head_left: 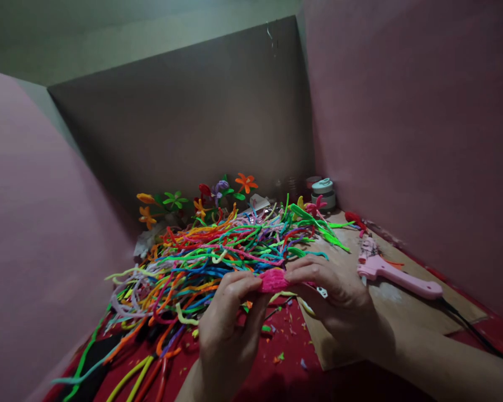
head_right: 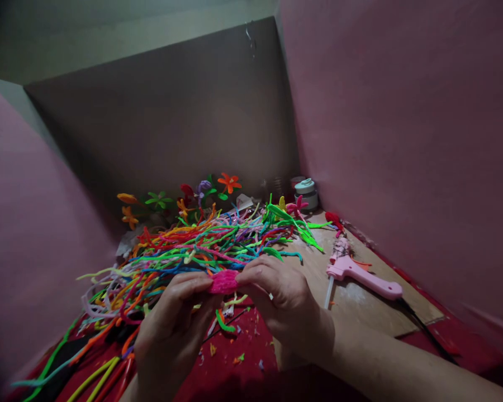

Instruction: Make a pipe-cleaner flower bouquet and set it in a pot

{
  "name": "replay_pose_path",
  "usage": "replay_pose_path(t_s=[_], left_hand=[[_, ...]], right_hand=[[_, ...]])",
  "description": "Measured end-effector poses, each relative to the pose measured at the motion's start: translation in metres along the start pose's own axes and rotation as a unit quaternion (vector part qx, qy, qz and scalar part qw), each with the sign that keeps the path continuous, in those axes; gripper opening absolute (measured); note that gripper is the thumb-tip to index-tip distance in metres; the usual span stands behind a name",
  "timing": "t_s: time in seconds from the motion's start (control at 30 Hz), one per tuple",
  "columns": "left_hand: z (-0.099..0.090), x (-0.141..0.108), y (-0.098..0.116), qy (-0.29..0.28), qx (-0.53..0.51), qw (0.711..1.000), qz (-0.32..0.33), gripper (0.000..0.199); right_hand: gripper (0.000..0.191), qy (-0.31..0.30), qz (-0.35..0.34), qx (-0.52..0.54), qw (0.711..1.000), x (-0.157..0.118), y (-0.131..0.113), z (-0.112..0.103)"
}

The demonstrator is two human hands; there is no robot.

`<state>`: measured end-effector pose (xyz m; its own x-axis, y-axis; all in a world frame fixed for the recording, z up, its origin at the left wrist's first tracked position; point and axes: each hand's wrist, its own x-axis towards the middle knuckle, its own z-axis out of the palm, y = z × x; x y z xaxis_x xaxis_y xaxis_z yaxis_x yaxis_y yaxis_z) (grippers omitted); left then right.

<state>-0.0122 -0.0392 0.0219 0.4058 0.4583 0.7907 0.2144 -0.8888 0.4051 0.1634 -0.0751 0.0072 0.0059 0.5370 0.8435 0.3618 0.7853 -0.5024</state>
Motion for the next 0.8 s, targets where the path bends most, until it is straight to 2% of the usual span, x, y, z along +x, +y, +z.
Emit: replay_pose_path(t_s=[0.37,0.5,0.6,0.73,0.8], left_hand=[[0.0005,0.0,0.0014,-0.001,-0.027,0.999,-0.021,0.033],[0.0031,-0.0011,0.0012,-0.001,-0.043,0.997,-0.06,0.031],[0.0065,-0.003,0.0018,0.024,-0.072,0.993,-0.092,0.034],[0.0098,-0.0026,0.0045,0.074,-0.139,0.983,-0.098,0.043],[0.009,-0.0008,0.0061,0.074,-0.151,0.978,-0.12,0.041]], right_hand=[[0.02,0.021,-0.04,-0.063,0.997,0.0037,-0.0051,-0.0018],[0.02,0.013,-0.048,-0.065,0.997,0.0029,-0.0053,-0.0023],[0.018,0.003,-0.04,-0.068,0.997,0.0023,-0.0046,-0.003],[0.017,-0.001,-0.042,-0.079,0.996,0.0021,-0.0039,-0.0038],[0.017,-0.004,-0.04,-0.083,0.996,0.0021,-0.0037,-0.0041]])
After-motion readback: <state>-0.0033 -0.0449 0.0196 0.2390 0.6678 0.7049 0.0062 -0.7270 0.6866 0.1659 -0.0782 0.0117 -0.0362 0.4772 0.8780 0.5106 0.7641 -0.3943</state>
